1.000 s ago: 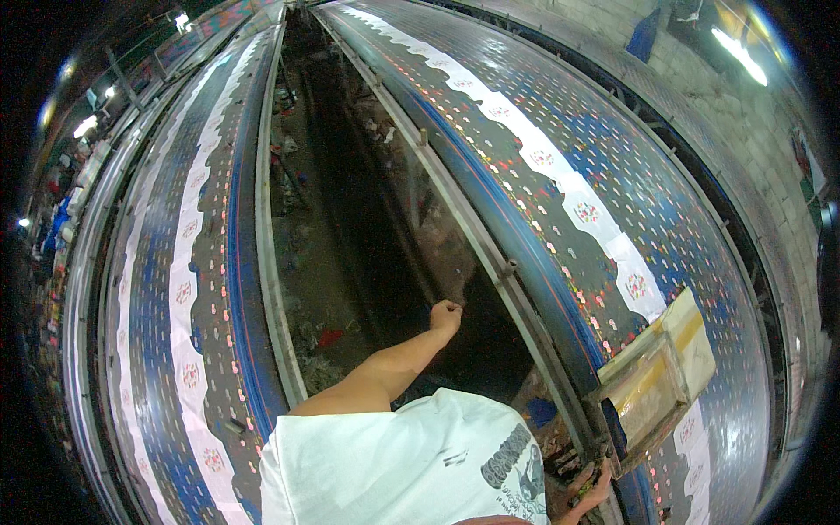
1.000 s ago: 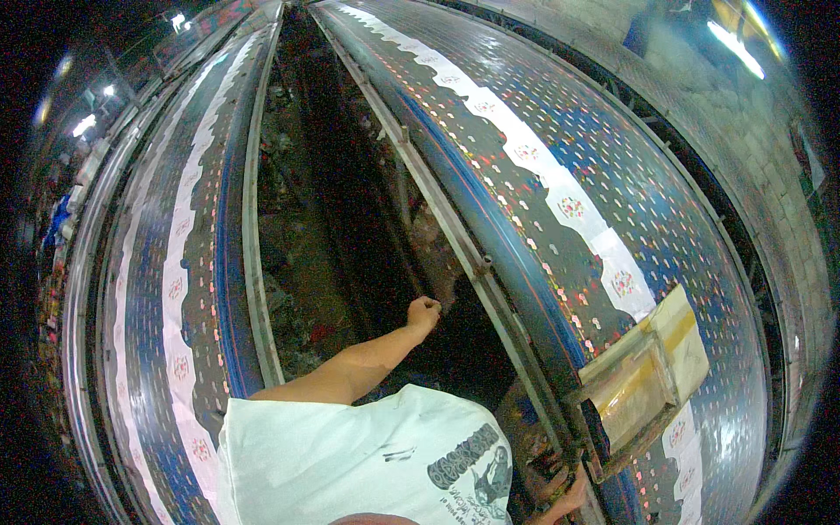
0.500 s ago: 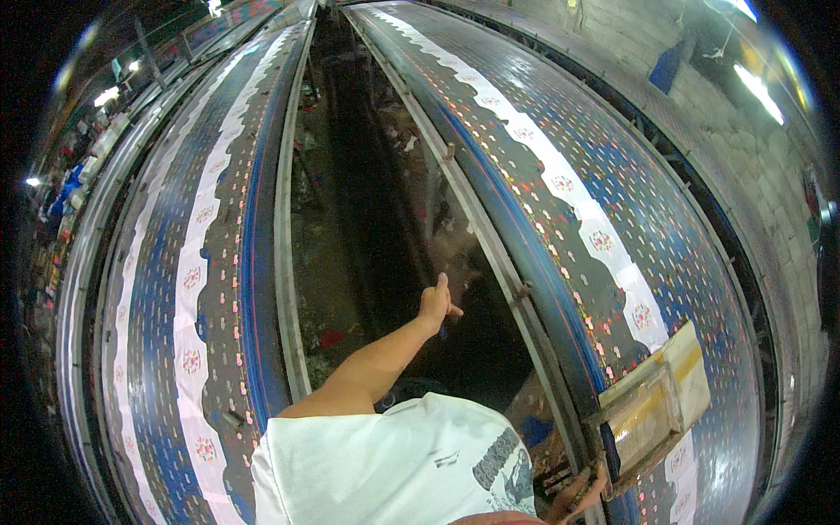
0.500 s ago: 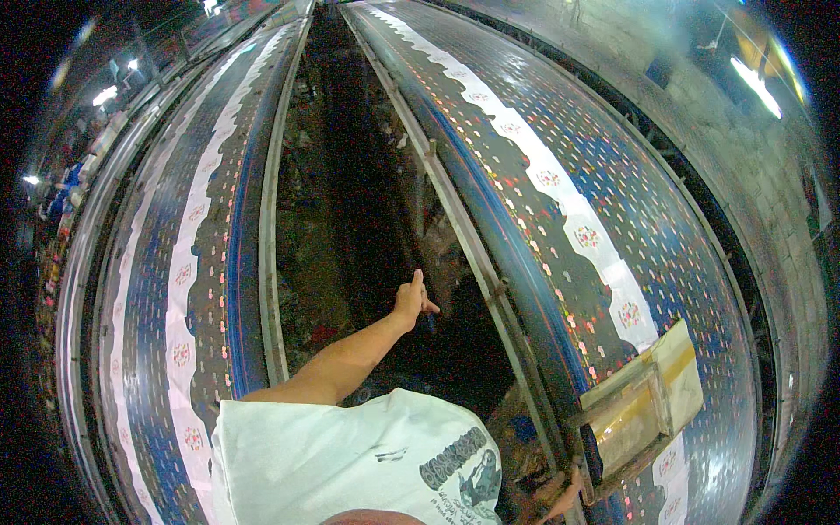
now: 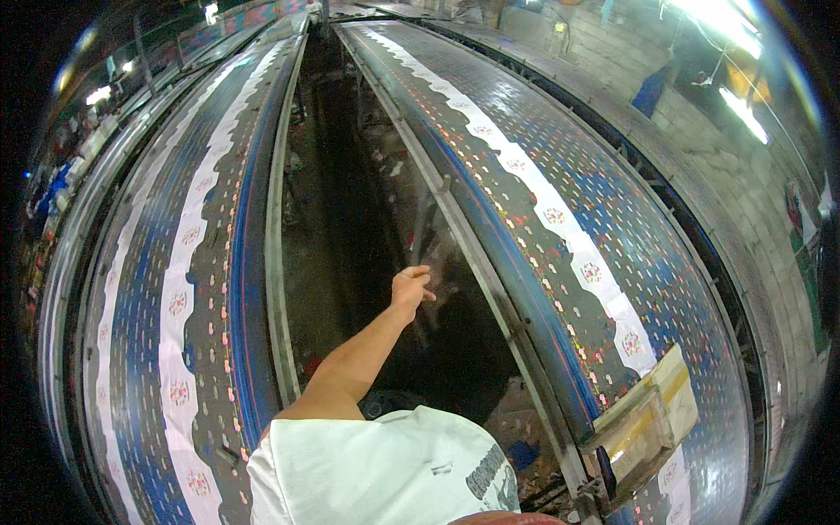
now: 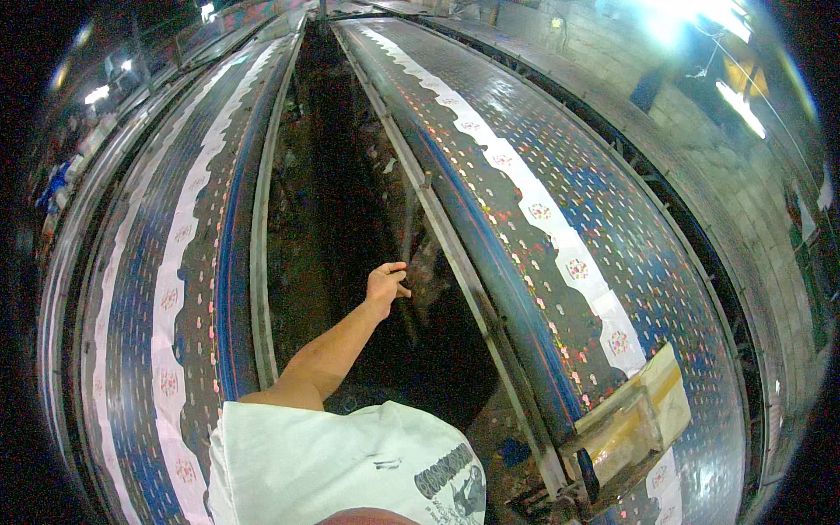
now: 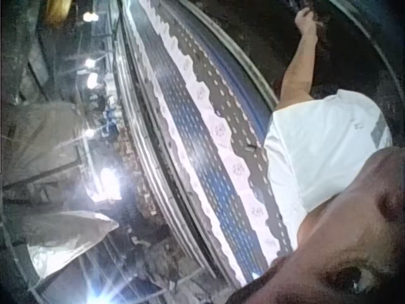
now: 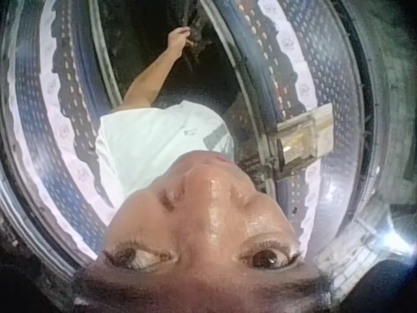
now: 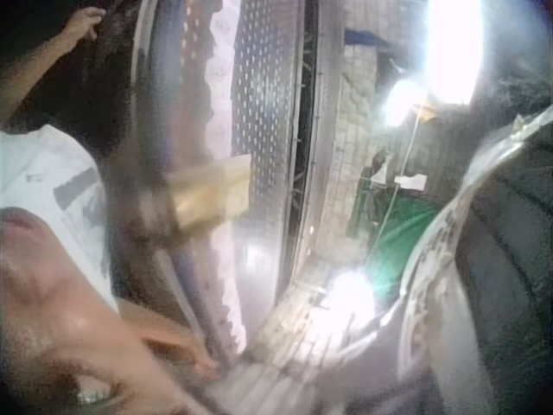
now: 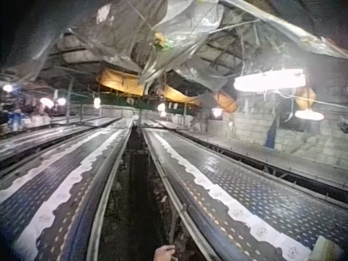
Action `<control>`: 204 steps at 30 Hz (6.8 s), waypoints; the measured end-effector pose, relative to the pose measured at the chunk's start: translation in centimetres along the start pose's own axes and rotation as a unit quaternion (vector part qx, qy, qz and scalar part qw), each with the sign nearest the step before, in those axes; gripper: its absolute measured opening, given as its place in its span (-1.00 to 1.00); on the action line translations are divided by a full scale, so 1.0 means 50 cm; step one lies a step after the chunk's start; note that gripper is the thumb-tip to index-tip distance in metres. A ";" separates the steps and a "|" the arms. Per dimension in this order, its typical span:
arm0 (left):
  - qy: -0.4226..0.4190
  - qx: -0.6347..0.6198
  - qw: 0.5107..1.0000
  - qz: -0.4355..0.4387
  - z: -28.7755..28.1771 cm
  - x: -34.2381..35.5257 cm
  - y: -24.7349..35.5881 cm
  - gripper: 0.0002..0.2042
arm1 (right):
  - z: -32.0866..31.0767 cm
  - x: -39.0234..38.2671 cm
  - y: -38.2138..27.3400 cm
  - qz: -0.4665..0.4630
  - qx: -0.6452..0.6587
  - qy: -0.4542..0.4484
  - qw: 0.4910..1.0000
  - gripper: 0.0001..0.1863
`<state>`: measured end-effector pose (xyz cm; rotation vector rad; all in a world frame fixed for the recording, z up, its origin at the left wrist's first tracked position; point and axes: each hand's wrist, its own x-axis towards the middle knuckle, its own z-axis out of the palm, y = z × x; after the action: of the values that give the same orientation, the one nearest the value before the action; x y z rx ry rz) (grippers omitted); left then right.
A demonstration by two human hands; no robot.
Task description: The person uses a squeegee to pull ink through a screen printing frame onto a long patterned textile moving on a conveyor. They repeatedly reposition the frame and wipe the squeegee while working along the fabric.
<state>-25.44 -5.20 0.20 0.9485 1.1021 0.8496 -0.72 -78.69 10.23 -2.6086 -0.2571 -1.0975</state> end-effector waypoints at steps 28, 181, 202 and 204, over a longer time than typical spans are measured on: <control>-0.694 0.179 0.494 0.492 0.550 -0.532 -0.199 -0.35 | -0.053 -0.362 -0.338 0.216 -0.060 -0.148 0.963 -0.44; -0.452 0.319 0.779 0.295 1.063 -1.198 -0.428 -0.65 | -0.140 0.025 0.983 0.101 0.027 -0.237 0.966 -0.51; -0.509 0.364 0.668 0.404 0.981 -1.571 -0.701 -0.56 | -0.409 -0.272 1.112 0.087 0.154 0.109 0.978 -0.70; -0.520 0.318 0.671 0.422 0.977 -1.540 -0.730 -0.54 | -0.394 -0.278 1.106 0.081 0.165 0.101 0.978 -0.73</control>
<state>6.62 -98.03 0.41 2.2580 -0.1932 0.4025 -8.19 -138.02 2.06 -2.1679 -0.1618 -1.1428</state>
